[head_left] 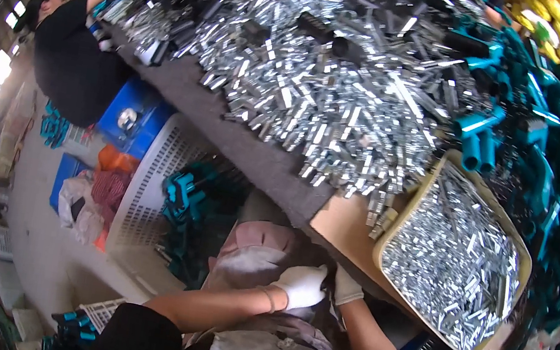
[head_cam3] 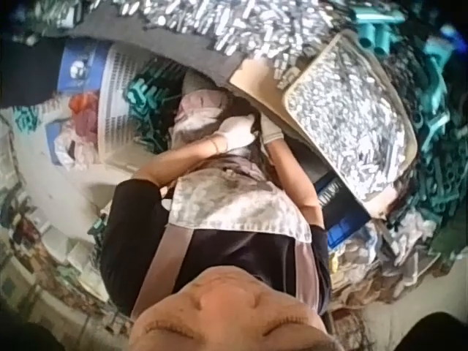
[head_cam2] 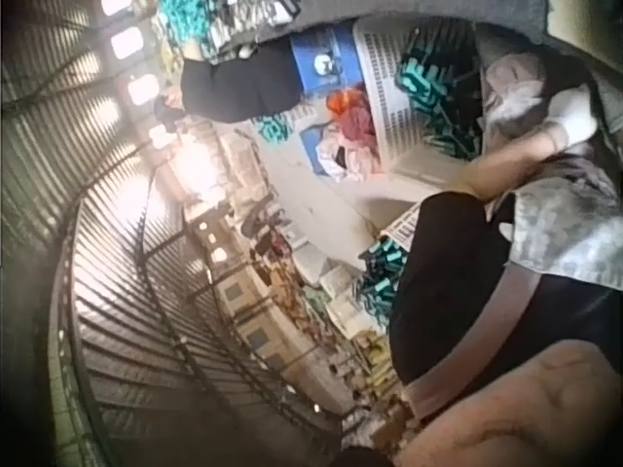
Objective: Assembling metal rods into plastic T-joint connectors at a factory workstation.
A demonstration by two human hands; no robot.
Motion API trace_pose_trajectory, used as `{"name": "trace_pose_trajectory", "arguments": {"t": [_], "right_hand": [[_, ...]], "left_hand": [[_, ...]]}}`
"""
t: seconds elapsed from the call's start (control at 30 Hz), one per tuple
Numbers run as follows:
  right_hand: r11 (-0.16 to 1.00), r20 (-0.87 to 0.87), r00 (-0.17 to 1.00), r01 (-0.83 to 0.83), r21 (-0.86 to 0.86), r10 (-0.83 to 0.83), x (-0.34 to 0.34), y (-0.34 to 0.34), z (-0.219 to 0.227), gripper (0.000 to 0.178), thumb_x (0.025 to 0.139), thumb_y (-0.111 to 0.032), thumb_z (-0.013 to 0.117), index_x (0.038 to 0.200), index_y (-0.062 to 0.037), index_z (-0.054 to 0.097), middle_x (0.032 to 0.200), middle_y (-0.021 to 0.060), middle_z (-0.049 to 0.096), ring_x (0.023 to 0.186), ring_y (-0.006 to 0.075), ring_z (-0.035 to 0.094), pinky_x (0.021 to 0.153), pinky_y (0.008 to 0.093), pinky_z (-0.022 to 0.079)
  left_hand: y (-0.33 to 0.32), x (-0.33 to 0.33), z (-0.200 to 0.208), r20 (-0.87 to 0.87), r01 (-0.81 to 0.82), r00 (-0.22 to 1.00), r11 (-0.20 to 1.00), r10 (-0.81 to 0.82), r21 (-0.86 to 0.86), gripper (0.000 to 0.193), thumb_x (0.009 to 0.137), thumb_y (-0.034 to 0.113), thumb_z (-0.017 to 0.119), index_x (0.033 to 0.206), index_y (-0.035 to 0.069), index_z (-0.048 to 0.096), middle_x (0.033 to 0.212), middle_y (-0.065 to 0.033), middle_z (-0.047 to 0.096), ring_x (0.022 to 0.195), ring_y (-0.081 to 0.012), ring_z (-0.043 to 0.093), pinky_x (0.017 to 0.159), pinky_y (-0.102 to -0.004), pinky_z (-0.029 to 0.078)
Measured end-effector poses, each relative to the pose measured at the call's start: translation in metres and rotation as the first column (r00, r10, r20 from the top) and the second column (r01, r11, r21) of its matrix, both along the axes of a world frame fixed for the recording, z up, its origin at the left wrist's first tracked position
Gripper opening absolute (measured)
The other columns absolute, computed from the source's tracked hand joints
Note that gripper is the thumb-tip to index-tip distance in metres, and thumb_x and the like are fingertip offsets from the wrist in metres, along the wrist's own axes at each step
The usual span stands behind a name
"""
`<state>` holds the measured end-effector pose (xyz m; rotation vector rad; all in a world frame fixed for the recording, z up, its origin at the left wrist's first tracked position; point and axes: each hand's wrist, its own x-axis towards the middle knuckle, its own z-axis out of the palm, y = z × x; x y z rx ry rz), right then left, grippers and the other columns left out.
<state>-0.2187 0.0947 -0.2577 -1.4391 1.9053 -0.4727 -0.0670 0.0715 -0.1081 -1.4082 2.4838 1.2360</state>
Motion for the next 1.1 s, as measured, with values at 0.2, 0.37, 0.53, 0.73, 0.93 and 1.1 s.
{"name": "trace_pose_trajectory", "arguments": {"t": [0.2, 0.37, 0.53, 0.73, 0.93, 1.1], "right_hand": [[0.960, -0.250, 0.948, -0.132, 0.249, 0.195, 0.014, -0.015, 0.061, 0.048, 0.091, -0.034, 0.064, 0.129, -0.0037, 0.065, 0.130, 0.0236, 0.066, 0.122, 0.0461, 0.059, 0.112, 0.0501, 0.040], [0.946, 0.235, 0.948, 0.262, -0.190, -0.215, 0.014, -0.011, 0.081, 0.035, 0.095, -0.025, 0.063, 0.115, 0.0028, 0.070, 0.124, 0.0238, 0.069, 0.118, 0.0443, 0.060, 0.109, 0.0459, 0.041], [0.927, -0.115, 0.983, 0.093, -0.363, -0.144, 0.008, -0.012, 0.055, 0.031, 0.096, -0.021, 0.061, 0.117, -0.0010, 0.070, 0.120, 0.0257, 0.069, 0.117, 0.0460, 0.060, 0.107, 0.0494, 0.043], [0.985, -0.426, 0.903, -0.114, -0.129, 0.049, 0.007, -0.027, 0.069, 0.032, 0.090, -0.018, 0.063, 0.116, -0.0001, 0.071, 0.110, 0.0264, 0.071, 0.105, 0.0465, 0.066, 0.096, 0.0520, 0.051], [0.973, -0.036, 0.994, 0.095, -0.211, -0.104, 0.005, -0.025, 0.068, 0.033, 0.093, -0.019, 0.057, 0.112, 0.0031, 0.071, 0.104, 0.0294, 0.072, 0.101, 0.0470, 0.068, 0.091, 0.0478, 0.053], [0.968, -0.356, 0.932, -0.029, -0.250, -0.064, -0.004, -0.015, 0.028, 0.043, 0.095, -0.025, 0.056, 0.132, -0.0043, 0.062, 0.131, 0.0271, 0.062, 0.123, 0.0423, 0.060, 0.110, 0.0516, 0.044]], "left_hand": [[0.019, -0.008, -0.058, -0.093, -0.161, 0.983, 0.986, 0.156, -0.049, 0.036, 0.083, 0.018, 0.062, 0.114, 0.001, 0.063, 0.094, -0.0234, 0.073, 0.082, -0.0434, 0.070, 0.073, -0.0538, 0.055], [0.009, -0.011, -0.017, -0.031, -0.088, 0.996, 0.996, 0.089, 0.030, 0.046, 0.081, 0.019, 0.061, 0.120, -0.003, 0.061, 0.096, -0.0245, 0.073, 0.088, -0.0433, 0.070, 0.078, -0.0516, 0.055], [0.008, -0.019, -0.032, -0.047, -0.087, 0.995, 0.996, 0.086, -0.013, 0.043, 0.082, 0.018, 0.059, 0.119, -0.003, 0.062, 0.095, -0.0245, 0.073, 0.088, -0.0429, 0.071, 0.077, -0.0517, 0.055], [0.001, -0.017, -0.041, -0.117, -0.150, 0.983, 0.986, 0.141, -0.078, 0.043, 0.083, 0.019, 0.060, 0.119, -0.004, 0.060, 0.089, -0.0250, 0.072, 0.083, -0.0444, 0.070, 0.072, -0.0529, 0.055], [-0.002, -0.010, -0.028, -0.113, -0.079, 0.991, 0.997, 0.078, -0.002, 0.041, 0.084, 0.021, 0.061, 0.119, -0.001, 0.061, 0.095, -0.0264, 0.072, 0.090, -0.0453, 0.070, 0.076, -0.0529, 0.055], [0.015, -0.029, -0.046, 0.007, -0.169, 0.986, 0.984, 0.169, 0.063, 0.045, 0.083, 0.019, 0.061, 0.125, 0.001, 0.061, 0.100, -0.0255, 0.073, 0.093, -0.0454, 0.070, 0.082, -0.0526, 0.054]]}}
